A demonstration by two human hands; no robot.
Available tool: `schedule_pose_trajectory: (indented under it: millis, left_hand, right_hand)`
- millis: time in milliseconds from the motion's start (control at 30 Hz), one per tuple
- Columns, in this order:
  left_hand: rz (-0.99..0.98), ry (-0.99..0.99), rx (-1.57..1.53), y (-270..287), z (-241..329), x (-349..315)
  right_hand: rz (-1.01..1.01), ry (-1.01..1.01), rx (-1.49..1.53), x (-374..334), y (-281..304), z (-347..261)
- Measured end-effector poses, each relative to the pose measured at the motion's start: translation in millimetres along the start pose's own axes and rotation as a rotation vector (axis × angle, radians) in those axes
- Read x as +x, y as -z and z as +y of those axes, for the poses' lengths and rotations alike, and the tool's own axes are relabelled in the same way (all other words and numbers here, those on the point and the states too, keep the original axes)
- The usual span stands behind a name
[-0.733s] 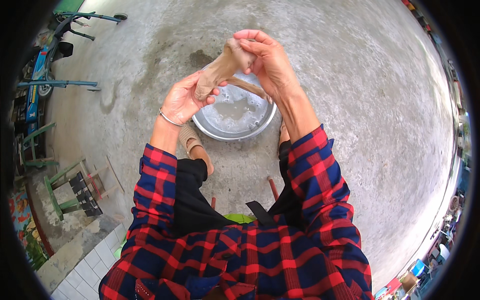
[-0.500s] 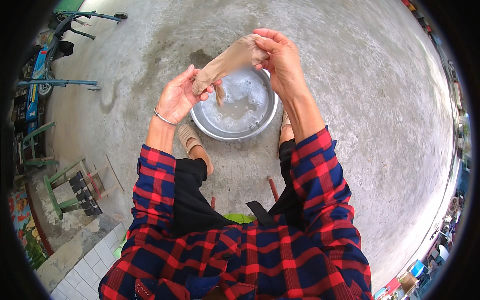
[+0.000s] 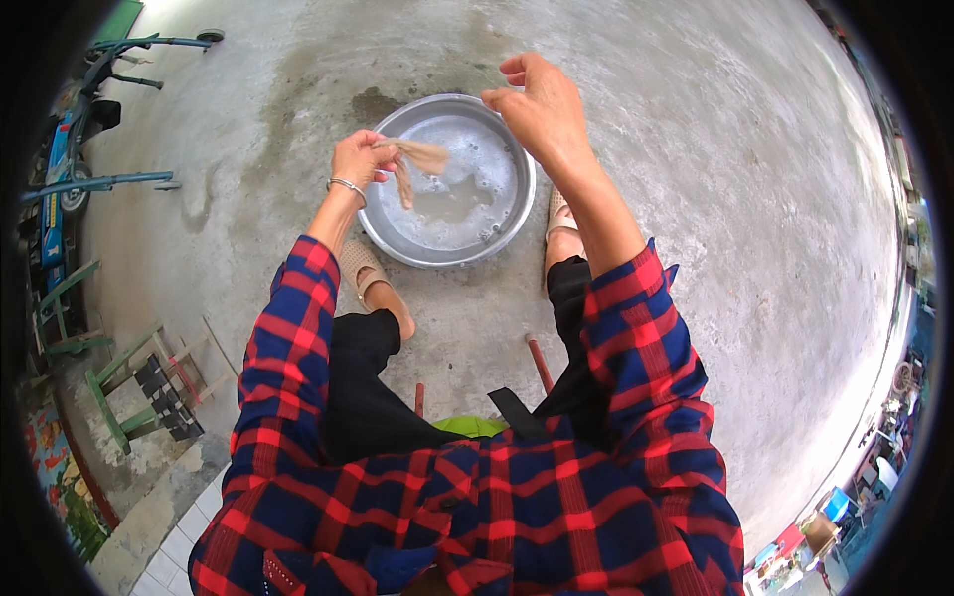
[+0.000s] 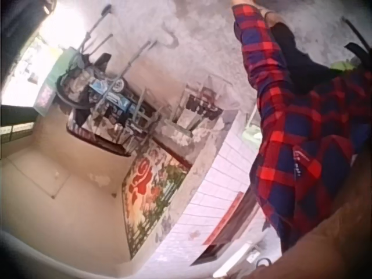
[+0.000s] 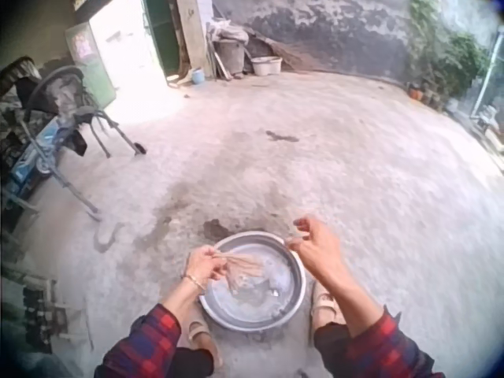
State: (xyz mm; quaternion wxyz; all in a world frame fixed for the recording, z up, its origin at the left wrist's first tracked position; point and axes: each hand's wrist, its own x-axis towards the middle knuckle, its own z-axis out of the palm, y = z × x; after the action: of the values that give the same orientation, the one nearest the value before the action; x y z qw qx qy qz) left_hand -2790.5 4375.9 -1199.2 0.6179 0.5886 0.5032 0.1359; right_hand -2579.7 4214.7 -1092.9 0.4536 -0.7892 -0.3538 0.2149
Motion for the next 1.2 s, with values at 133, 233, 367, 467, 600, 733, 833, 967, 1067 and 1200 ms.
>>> schedule_pose_trajectory:
  millis: [133,233,367,467,600,733,833,967,1067,1200]
  left_hand:
    - [0.148,-0.035,0.451,-32.2,-125.1,67.0]
    - [0.219,-0.063,0.747,-61.6,-168.5,68.1]
    - [0.16,-0.203,0.966,-89.0,-243.4,58.8]
    - [0.06,-0.275,1.06,-102.2,-274.4,42.1]
    - [-0.295,-0.103,1.09,-100.7,-250.7,42.5]
    - [-0.467,-0.03,1.058,-64.0,-152.6,72.0]
    - [-0.478,-0.011,0.928,-22.2,-56.1,52.4]
    - [-0.456,-0.111,0.578,14.3,24.4,12.2]
    - [-0.426,-0.14,0.322,24.9,86.6,-47.2]
    - [-0.416,-0.263,-0.037,24.1,124.5,-95.6]
  right_hand:
    - [-0.023,-0.063,0.048,-2.2,15.0,-4.4]
    - [-0.003,-0.059,0.002,-12.0,23.2,-4.9]
    - [-0.057,-0.079,0.114,-30.4,21.2,-13.9]
    - [-0.107,-0.14,0.129,-34.2,23.2,-18.3]
    - [-0.062,-0.127,0.15,-31.1,22.5,-13.9]
    - [-0.042,-0.076,0.101,-26.7,21.0,-1.6]
    - [-0.105,-0.012,-0.044,-22.6,13.7,5.2]
    - [-0.249,0.035,-0.341,-30.0,-4.7,-8.1]
    - [-0.254,0.139,-0.253,-35.8,-32.5,-10.1]
    - [-0.242,0.231,-0.035,-37.2,-53.4,-17.6]
